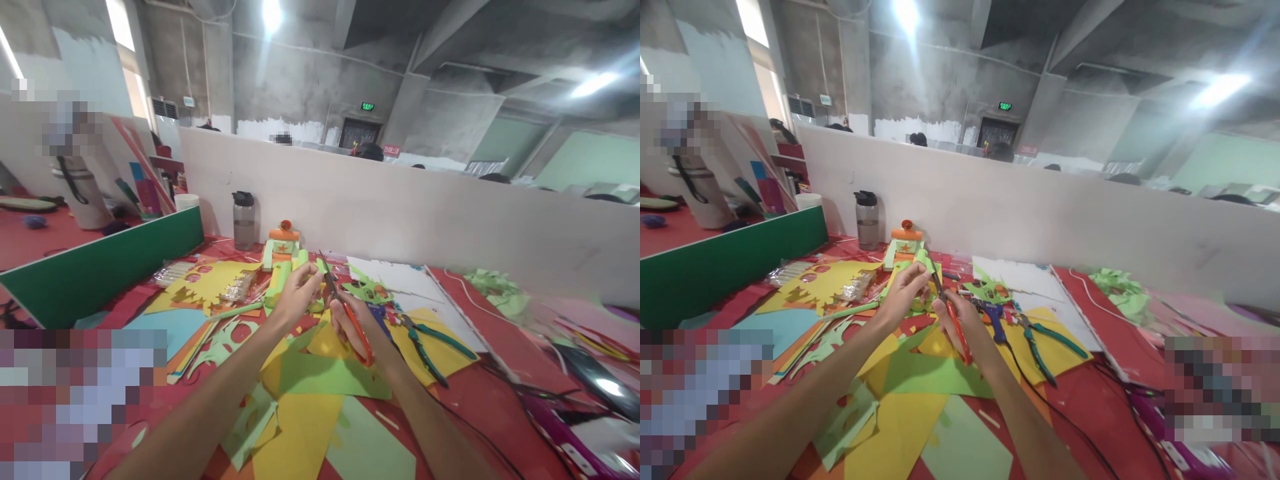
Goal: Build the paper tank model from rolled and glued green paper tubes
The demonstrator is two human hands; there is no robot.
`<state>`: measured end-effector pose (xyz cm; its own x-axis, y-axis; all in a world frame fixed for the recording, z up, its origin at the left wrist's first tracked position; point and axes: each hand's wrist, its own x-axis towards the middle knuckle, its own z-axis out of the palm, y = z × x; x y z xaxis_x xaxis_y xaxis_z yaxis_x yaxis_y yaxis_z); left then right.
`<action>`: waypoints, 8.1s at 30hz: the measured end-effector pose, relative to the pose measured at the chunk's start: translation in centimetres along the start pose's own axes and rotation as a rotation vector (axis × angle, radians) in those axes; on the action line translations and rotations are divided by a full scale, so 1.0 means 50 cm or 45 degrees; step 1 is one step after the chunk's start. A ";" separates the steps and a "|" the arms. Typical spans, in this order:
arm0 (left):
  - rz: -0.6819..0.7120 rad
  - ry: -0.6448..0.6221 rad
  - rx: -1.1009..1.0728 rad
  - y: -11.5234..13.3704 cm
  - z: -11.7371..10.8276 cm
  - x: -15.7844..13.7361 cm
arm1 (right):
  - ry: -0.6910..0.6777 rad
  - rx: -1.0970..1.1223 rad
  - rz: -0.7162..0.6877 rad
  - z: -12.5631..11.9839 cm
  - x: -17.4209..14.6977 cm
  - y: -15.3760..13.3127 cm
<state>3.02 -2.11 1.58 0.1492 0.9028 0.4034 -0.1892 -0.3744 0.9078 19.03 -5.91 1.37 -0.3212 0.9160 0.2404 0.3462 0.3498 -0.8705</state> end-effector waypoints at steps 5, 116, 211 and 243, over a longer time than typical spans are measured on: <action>0.020 0.007 0.044 0.005 -0.004 0.000 | 0.000 0.006 0.007 0.002 -0.003 -0.002; -0.102 0.092 0.070 0.008 -0.017 0.013 | -0.010 -0.045 0.044 -0.027 0.003 0.008; -0.159 -0.144 -0.026 0.017 -0.016 0.005 | 0.034 0.125 0.040 0.006 -0.008 -0.018; -0.089 -0.050 -0.029 0.007 -0.042 0.015 | -0.703 -0.754 0.069 -0.131 -0.009 0.028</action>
<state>1.02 -1.14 1.97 0.2009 0.9173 0.3437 -0.1986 -0.3054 0.9313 25.44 -4.57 2.85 -0.6256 0.7597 -0.1772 0.7332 0.4951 -0.4661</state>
